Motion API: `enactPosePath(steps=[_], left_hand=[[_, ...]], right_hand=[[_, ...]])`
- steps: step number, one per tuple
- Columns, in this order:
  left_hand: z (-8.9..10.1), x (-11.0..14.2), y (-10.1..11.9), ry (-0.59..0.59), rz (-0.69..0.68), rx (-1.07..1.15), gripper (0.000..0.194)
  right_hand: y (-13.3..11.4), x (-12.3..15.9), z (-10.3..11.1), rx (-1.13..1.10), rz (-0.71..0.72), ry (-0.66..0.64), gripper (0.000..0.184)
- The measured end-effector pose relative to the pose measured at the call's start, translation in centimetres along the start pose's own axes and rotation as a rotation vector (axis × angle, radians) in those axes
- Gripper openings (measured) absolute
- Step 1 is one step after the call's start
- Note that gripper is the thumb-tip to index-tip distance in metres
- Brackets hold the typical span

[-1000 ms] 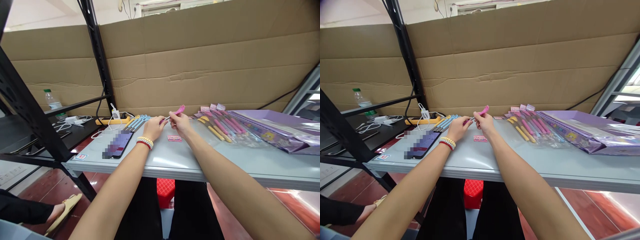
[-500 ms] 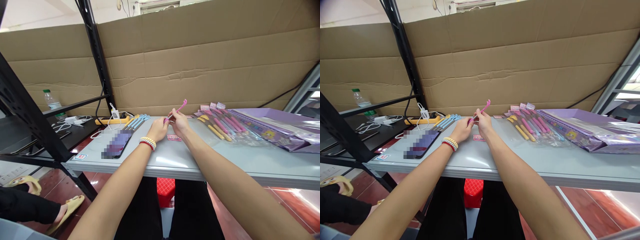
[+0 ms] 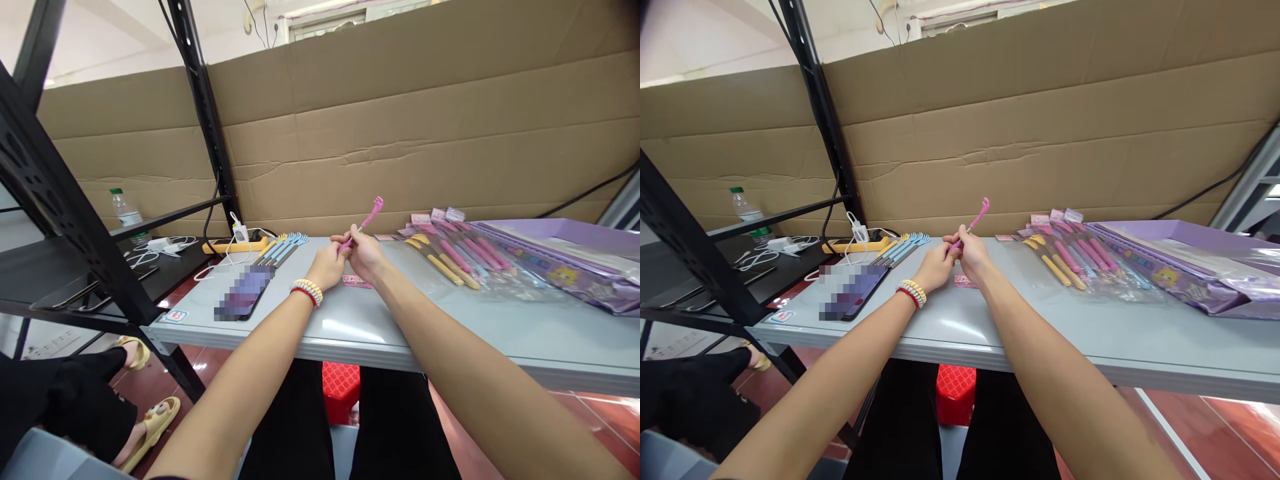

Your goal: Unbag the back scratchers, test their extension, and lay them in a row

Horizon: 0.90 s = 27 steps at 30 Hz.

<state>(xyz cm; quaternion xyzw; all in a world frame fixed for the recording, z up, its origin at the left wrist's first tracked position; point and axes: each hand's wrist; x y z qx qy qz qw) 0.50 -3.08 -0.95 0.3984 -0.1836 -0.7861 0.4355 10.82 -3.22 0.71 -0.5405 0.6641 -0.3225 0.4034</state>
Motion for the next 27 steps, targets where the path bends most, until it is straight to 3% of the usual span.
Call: enactPosePath(steps=[8, 18, 27], left_hand=[[0.2, -0.2, -0.2, 0.019, 0.049, 0.118, 0.038], [-0.3, -0.6, 0.6, -0.122, 0.055, 0.166, 0.046], [-0.6, -0.6, 1.5, -0.186, 0.028, 0.079, 0.048]], right_hand=[[-0.2, 0.6, -0.3, 0.018, 0.065, -0.044, 0.036], [0.1, 0.0, -0.9, -0.066, 0.121, 0.237, 0.032], [-0.5, -0.5, -0.2, -0.095, 0.126, 0.344, 0.031]])
Point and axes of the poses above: each hand's wrist, its own x-axis away from the middle knuckle, its own z-axis out of the back of the hand, y = z × x, and after that the axes turned 1 degree about z, right-handed
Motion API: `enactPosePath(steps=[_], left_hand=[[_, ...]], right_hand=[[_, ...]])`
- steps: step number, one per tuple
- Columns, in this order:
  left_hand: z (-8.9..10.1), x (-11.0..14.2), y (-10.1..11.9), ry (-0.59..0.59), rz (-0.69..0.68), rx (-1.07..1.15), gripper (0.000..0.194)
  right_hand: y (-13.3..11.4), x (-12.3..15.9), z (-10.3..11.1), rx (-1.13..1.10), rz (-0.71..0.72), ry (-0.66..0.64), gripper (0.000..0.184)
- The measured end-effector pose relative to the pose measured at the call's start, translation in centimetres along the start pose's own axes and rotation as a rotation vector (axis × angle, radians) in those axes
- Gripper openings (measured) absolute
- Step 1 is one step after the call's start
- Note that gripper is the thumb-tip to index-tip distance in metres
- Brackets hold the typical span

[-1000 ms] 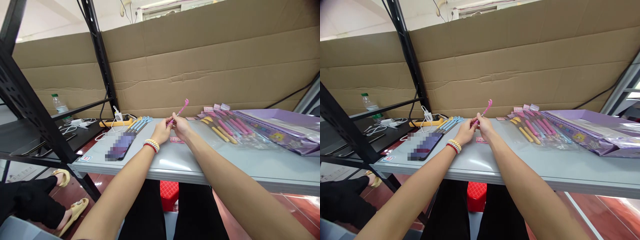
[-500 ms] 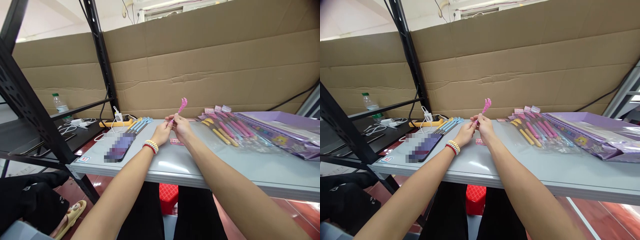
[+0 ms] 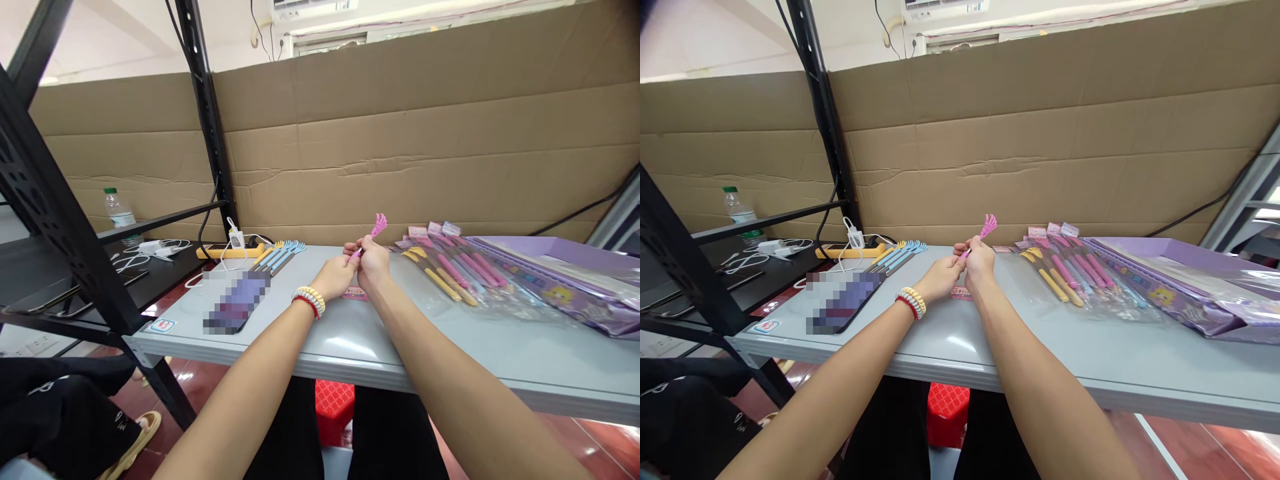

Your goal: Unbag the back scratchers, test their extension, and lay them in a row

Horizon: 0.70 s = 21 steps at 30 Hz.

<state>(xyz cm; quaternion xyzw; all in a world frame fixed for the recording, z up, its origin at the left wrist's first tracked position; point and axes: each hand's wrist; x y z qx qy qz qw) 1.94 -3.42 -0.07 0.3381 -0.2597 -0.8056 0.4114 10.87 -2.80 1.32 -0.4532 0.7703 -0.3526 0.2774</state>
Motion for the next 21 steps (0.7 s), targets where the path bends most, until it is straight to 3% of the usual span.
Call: enactPosePath(steps=[11, 21], left_hand=[[0.0, 0.1, 0.6, -0.068, 0.015, -0.148, 0.038], [0.3, 1.1, 0.6, -0.135, 0.018, -0.316, 0.039]], right_hand=[[-1.5, -0.5, 0.5, 0.056, -0.067, 0.107, 0.027], [-3.9, -3.0, 3.5, -0.058, -0.023, 0.218, 0.03]])
Point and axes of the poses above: each hand's wrist, its own x-axis away from the middle knuckle, its own z-axis out of the back of the hand, y = z × x, and after that the axes turned 1 degree about z, right-handed
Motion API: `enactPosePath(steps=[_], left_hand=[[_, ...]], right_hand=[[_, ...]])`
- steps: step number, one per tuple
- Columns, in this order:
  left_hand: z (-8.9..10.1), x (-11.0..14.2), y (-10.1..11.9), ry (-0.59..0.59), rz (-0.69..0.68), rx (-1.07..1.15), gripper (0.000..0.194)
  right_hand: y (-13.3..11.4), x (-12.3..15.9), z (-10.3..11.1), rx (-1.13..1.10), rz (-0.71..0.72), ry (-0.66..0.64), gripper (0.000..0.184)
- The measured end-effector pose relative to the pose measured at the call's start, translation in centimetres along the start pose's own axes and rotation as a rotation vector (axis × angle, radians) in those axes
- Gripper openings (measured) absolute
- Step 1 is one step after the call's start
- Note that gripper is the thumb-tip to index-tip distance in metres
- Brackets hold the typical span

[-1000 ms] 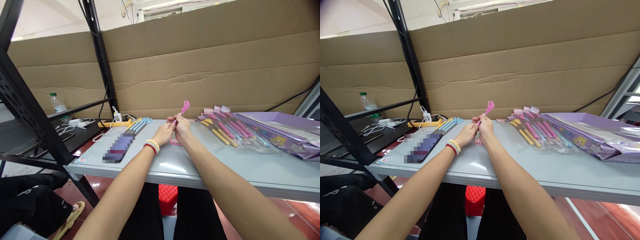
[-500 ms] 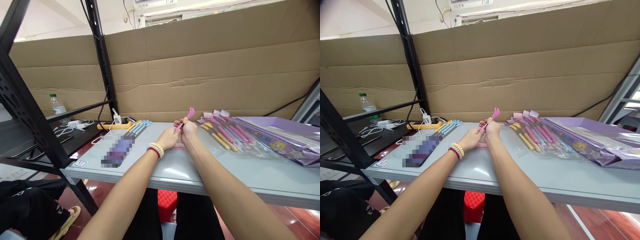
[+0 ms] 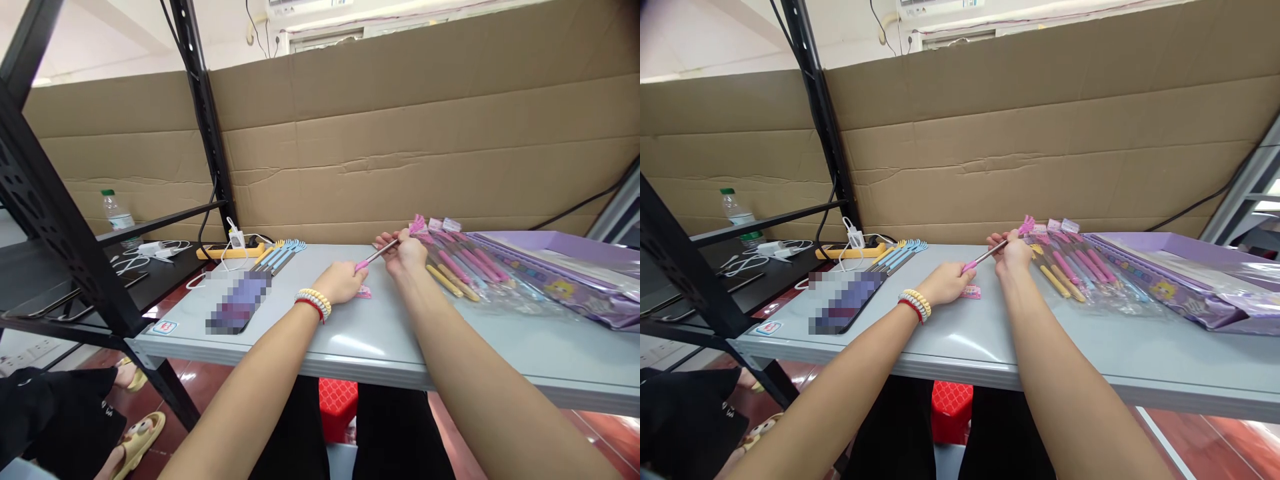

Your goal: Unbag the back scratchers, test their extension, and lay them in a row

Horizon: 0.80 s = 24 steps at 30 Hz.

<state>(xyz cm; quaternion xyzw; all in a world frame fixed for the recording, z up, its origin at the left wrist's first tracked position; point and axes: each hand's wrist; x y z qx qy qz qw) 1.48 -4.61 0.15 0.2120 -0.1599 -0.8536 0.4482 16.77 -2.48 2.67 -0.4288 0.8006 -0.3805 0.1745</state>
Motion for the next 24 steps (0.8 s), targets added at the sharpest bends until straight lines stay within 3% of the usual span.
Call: enactPosePath(steps=[6, 10, 15, 17, 24], left_hand=[[0.9, 0.0, -0.6, 0.004, -0.027, -0.087, 0.046], [1.0, 0.0, -1.3, 0.047, -0.003, -0.105, 0.049], [0.5, -0.2, -2.1, 0.165, 0.025, -0.117, 0.041], [0.2, -0.4, -2.1, 0.178, 0.032, -0.103, 0.037], [-0.1, -0.3, -1.3, 0.114, -0.037, 0.22, 0.024]], right_hand=[[-1.6, -2.2, 1.7, -0.064, 0.124, -0.024, 0.03], [-1.1, -1.0, 1.1, -0.15, 0.092, -0.038, 0.03], [1.2, 2.3, -0.7, -0.088, -0.151, -0.37, 0.033], [2.0, 3.3, -1.3, -0.072, -0.186, -0.476, 0.034], [2.7, 3.8, -1.5, -0.138, -0.123, -0.509, 0.052]])
Point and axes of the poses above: each hand's wrist, its own x-axis away from the middle knuckle, its own z-axis out of the back of the hand, y = z × x, and after that the axes turned 1 degree about z, right-handed
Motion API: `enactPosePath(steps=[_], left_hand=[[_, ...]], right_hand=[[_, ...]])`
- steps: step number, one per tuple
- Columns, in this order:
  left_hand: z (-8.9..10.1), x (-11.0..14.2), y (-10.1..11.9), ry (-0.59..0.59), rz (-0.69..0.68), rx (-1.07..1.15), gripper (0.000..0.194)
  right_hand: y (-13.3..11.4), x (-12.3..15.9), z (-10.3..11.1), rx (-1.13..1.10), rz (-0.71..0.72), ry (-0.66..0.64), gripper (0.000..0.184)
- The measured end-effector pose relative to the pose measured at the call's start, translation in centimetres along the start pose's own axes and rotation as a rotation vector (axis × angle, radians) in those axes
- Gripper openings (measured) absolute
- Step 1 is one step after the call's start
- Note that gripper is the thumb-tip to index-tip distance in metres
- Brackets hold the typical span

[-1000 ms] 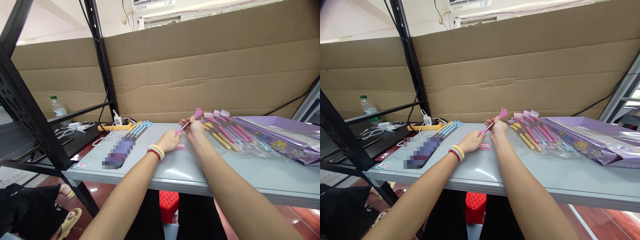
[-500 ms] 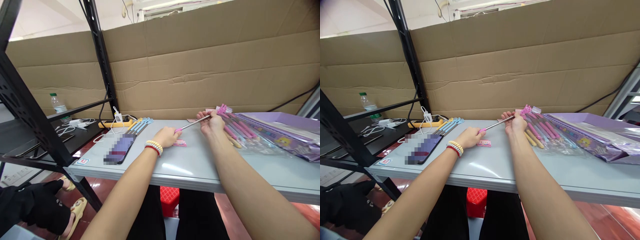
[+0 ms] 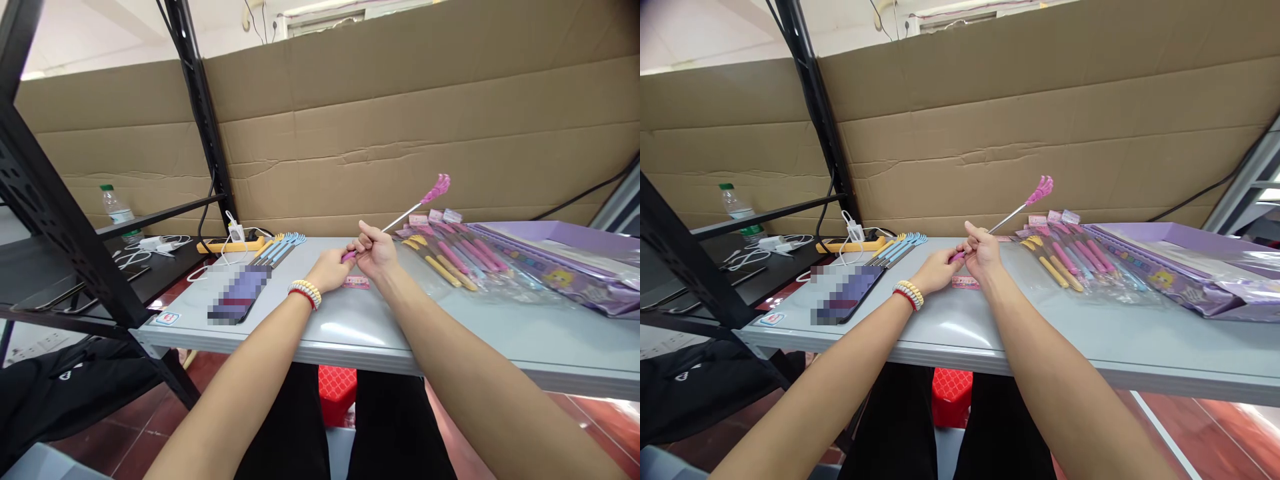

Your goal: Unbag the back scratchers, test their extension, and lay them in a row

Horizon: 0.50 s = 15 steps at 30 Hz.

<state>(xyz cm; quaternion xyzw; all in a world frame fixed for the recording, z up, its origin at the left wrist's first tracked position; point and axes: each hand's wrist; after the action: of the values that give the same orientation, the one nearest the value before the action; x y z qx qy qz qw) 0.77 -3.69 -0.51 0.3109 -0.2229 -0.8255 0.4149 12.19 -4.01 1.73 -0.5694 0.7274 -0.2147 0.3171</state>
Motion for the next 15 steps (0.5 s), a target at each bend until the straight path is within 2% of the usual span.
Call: enactPosePath(steps=[3, 6, 11, 15], left_hand=[[-0.1, 0.4, 0.5, -0.14, -0.034, 0.217, 0.025], [-0.1, 0.6, 0.9, -0.208, -0.09, 0.258, 0.03], [-0.4, 0.7, 1.2, -0.059, -0.091, -0.087, 0.038], [-0.5, 0.7, 1.4, -0.023, -0.051, -0.236, 0.043]], right_hand=[[-0.4, 0.0, 0.1, 0.021, -0.04, 0.058, 0.056], [-0.7, 0.0, 0.0, 0.035, -0.038, 0.108, 0.056], [-0.8, 0.1, -0.3, 0.026, 0.018, 0.157, 0.056], [-0.9, 0.3, -0.6, 0.022, 0.069, 0.22, 0.055]])
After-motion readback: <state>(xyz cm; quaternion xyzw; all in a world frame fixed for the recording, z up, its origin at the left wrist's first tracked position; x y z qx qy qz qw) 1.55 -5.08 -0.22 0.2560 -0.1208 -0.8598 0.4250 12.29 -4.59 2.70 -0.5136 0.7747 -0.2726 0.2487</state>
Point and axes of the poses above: each hand's wrist, its own x-axis away from the middle knuckle, its own z-axis out of the back of the hand, y = z × x, and after that the axes turned 1 degree about z, right-handed
